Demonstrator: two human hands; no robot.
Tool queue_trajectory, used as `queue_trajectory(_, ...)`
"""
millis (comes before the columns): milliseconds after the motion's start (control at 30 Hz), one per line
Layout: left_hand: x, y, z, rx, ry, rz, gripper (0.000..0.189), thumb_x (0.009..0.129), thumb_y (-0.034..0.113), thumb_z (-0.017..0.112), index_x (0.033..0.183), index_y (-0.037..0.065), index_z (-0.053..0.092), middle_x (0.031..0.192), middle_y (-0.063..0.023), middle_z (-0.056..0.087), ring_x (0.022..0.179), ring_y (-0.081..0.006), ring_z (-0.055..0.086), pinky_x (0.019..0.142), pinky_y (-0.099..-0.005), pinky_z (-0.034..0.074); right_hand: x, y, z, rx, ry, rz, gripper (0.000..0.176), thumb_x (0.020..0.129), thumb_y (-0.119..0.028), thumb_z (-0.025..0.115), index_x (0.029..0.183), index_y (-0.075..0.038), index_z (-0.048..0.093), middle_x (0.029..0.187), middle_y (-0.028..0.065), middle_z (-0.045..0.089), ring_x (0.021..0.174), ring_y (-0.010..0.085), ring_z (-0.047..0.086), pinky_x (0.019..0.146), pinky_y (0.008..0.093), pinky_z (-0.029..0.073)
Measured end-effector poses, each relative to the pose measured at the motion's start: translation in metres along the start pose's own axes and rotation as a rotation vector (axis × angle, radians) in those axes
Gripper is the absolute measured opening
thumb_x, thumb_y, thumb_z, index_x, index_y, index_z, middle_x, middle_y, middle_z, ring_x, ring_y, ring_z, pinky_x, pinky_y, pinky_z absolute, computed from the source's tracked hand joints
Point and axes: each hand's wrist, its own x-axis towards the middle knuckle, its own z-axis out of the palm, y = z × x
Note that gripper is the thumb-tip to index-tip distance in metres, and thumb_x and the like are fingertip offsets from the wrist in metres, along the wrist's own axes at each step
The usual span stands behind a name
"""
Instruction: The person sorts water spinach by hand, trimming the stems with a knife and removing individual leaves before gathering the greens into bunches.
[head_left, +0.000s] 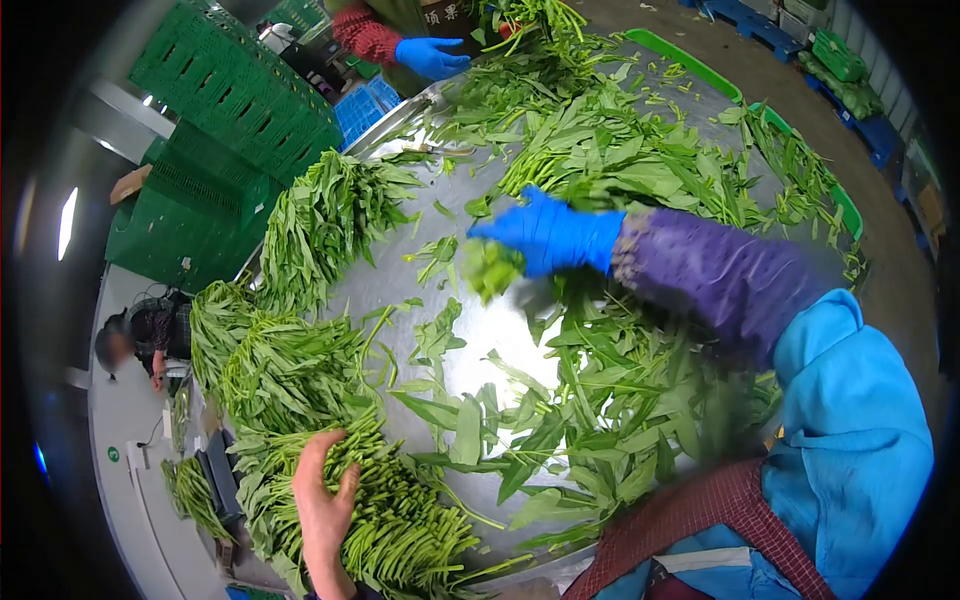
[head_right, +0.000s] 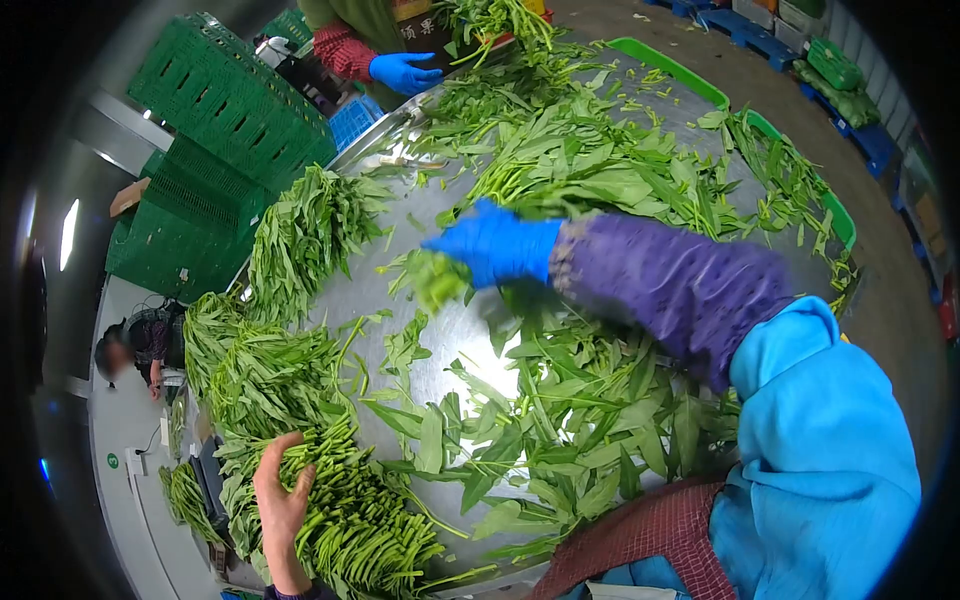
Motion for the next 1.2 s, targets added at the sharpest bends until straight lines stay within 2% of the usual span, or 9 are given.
queue_trajectory(233,-0.029,0.014,0.026,-0.231,-0.022,-0.049,0.036,0.069,-0.003,0.063,0.104,0.001,0.055,0.102,-0.0116,0.058,0.098,-0.024,0.054,0.087,-0.033,0.04,-0.034,-0.009,-0.174,0.602,0.927,-0.338,0.057,0.065,-0.019,0.073,0.116,-0.011,0.049,0.1,0.0078,0.059,0.093,0.0233,0.058,0.081,0.0321,0.047)
queue_trajectory(267,-0.032,0.018,0.029,-0.267,-0.047,-0.057,0.036,0.071,-0.003,0.062,0.106,0.0,0.054,0.103,-0.0101,0.058,0.099,-0.0213,0.054,0.089,-0.0323,0.039,-0.053,-0.022,-0.191,0.933,0.805,-0.121,0.048,0.07,-0.017,0.07,0.114,-0.011,0.051,0.096,0.0023,0.059,0.09,0.0184,0.058,0.081,0.0313,0.048)
queue_trajectory(333,-0.035,0.032,0.031,-0.282,-0.082,-0.039,0.037,0.069,-0.005,0.063,0.105,-0.001,0.054,0.103,-0.0107,0.058,0.1,-0.02,0.054,0.092,-0.031,0.039,-0.074,-0.033,-0.188,0.58,0.615,-0.062,0.075,0.066,-0.001,0.063,0.132,-0.005,0.028,0.107,0.0172,0.054,0.097,0.0214,0.053,0.083,0.0287,0.044)
queue_trajectory(433,-0.047,0.042,0.043,-0.365,-0.045,-0.01,0.036,0.065,-0.003,0.064,0.1,0.002,0.057,0.099,-0.0124,0.06,0.096,-0.0254,0.056,0.086,-0.0319,0.041,-0.113,-0.044,-0.153,0.892,1.225,-0.427,0.035,0.083,-0.024,0.056,0.114,-0.011,0.05,0.102,0.002,0.054,0.099,0.0133,0.051,0.089,0.0309,0.041)
queue_trajectory(500,-0.056,0.054,0.043,-0.337,-0.096,-0.038,0.037,0.064,-0.004,0.062,0.1,0.002,0.057,0.099,-0.013,0.06,0.095,-0.0255,0.057,0.086,-0.0315,0.042,-0.142,-0.058,-0.113,2.02,0.789,0.108,0.034,0.086,-0.028,0.051,0.115,-0.01,0.049,0.106,0.0015,0.052,0.1,0.0132,0.05,0.091,0.0304,0.037)
queue_trajectory(733,-0.072,0.044,0.049,-0.612,0.1,-0.208,0.034,0.072,-0.005,0.058,0.105,0.001,0.055,0.1,-0.0093,0.06,0.094,-0.017,0.056,0.085,-0.0284,0.043,-0.255,-0.118,0.069,2.063,0.436,0.775,0.037,0.08,-0.011,0.06,0.114,-0.004,0.049,0.108,0.005,0.055,0.099,0.0154,0.052,0.09,0.0305,0.04)
queue_trajectory(933,-0.047,0.094,0.124,-0.423,-0.062,0.115,0.071,0.066,0.017,0.071,0.125,-0.001,0.037,0.122,-0.0186,0.046,0.114,-0.0284,0.044,0.097,-0.0348,0.034,-0.273,-0.112,0.072,1.983,0.27,0.813,0.038,0.08,-0.013,0.062,0.115,-0.005,0.049,0.108,0.0037,0.055,0.098,0.0146,0.051,0.089,0.0284,0.04)
queue_trajectory(1067,-0.03,0.169,0.201,-0.129,-0.251,0.258,0.115,0.05,0.033,0.082,0.135,-0.001,0.012,0.139,-0.0239,0.013,0.129,-0.0366,0.016,0.096,-0.0629,0.02,-0.272,-0.128,0.057,1.863,0.251,0.802,0.044,0.08,-0.016,0.063,0.119,-0.005,0.046,0.113,0.0038,0.052,0.103,0.0137,0.048,0.091,0.0276,0.039)
queue_trajectory(1200,-0.016,0.183,0.238,-0.292,-0.109,0.25,0.103,0.055,0.023,0.08,0.136,0.012,0.018,0.132,-0.0118,0.035,0.124,-0.0249,0.032,0.101,-0.0601,0.009,-0.273,-0.148,0.029,1.751,0.323,0.752,0.061,0.077,-0.013,0.066,0.128,-0.005,0.034,0.12,0.0052,0.047,0.109,0.0135,0.044,0.093,0.0278,0.037)
